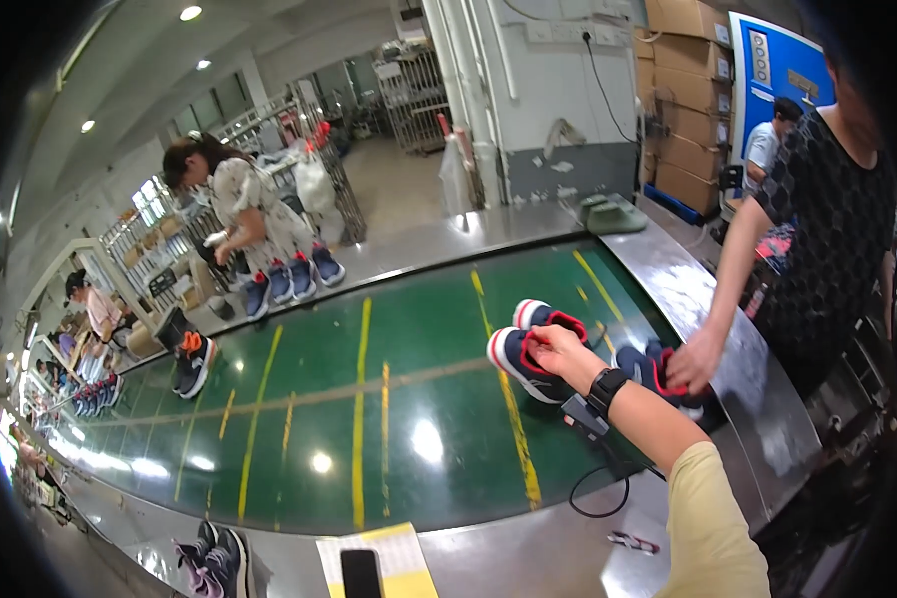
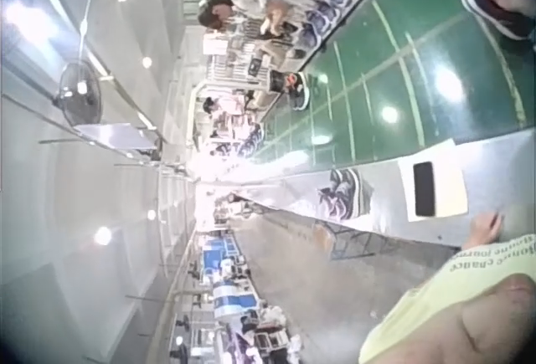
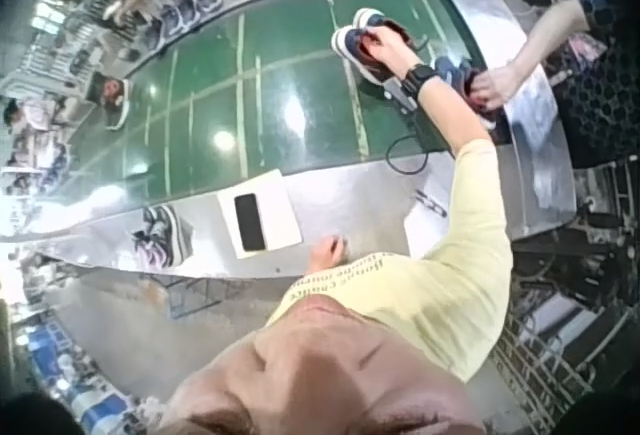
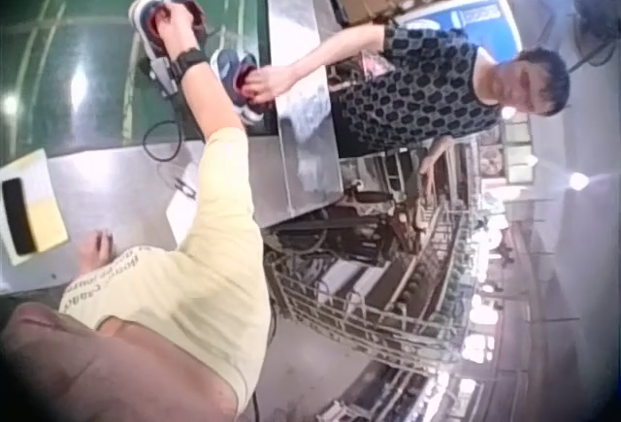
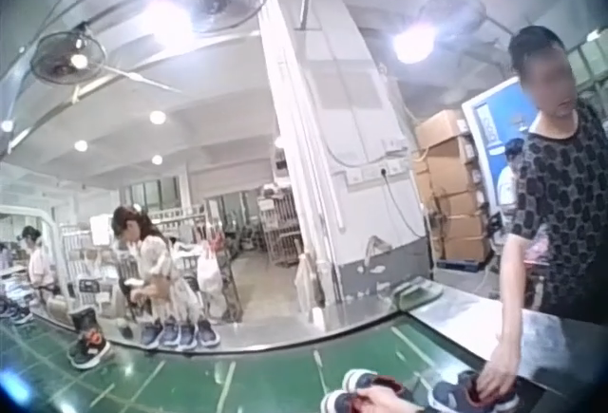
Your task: Inspecting and organizing pairs of finished shoes on a conveyor belt in a factory.
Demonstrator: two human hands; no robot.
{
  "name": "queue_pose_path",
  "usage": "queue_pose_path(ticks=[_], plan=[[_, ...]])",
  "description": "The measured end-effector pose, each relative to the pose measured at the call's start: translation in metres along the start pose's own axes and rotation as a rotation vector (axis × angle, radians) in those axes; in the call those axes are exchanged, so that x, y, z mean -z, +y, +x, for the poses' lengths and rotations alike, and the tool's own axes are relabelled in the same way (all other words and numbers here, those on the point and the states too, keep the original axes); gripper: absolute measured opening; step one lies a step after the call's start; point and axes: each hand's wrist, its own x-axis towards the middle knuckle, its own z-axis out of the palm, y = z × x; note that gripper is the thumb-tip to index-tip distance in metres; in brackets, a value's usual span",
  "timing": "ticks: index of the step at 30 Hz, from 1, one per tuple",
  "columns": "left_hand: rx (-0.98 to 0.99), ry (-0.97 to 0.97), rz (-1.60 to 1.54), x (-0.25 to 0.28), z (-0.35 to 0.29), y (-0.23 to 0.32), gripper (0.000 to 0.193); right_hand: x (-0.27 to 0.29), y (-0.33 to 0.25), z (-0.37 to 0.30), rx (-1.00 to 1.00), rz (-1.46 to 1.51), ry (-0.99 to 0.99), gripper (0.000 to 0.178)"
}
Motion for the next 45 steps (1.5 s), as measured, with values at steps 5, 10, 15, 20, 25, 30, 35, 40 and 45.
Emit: queue_pose_path(ticks=[5, 10, 15, 20, 25, 30, 35, 40, 45], plan=[[0.031, 0.01, -0.107, -0.004, 0.008, 0.001, 0.019, -0.009, -0.059, 0.114, 0.146, 0.12, -0.563, 0.03], [0.052, 0.043, -0.217, -0.032, 0.002, -0.021, 0.021, -0.04, -0.068, 0.059, 0.358, -0.282, -0.501, 0.074], [0.158, -0.051, -0.262, -0.026, 0.009, -0.01, 0.023, 0.026, -0.066, -0.021, 0.656, -1.336, -0.625, 0.051], [0.166, -0.04, -0.202, -0.01, 0.017, 0.015, 0.026, 0.136, -0.11, -0.142, 0.811, -2.352, 0.093, 0.046], [0.106, 0.127, -0.156, -0.033, 0.019, 0.009, 0.028, 0.232, -0.126, -0.138, 0.577, -2.19, -0.092, 0.05], [-0.083, 0.21, -0.197, -0.017, 0.025, 0.021, 0.027, 0.229, -0.106, -0.14, 0.357, -2.223, -0.034, 0.057], [-0.181, 0.208, -0.21, -0.014, 0.03, 0.027, 0.025, 0.223, -0.069, -0.15, 0.97, -2.355, 0.026, 0.056], [-0.28, 0.178, -0.197, -0.028, 0.037, 0.013, 0.02, 0.215, -0.099, -0.135, 0.672, -2.056, -0.146, 0.045], [-0.059, 0.068, -0.329, -0.02, 0.047, 0.036, 0.043, 0.156, -0.032, -0.259, 0.786, -1.628, -0.379, 0.029]])
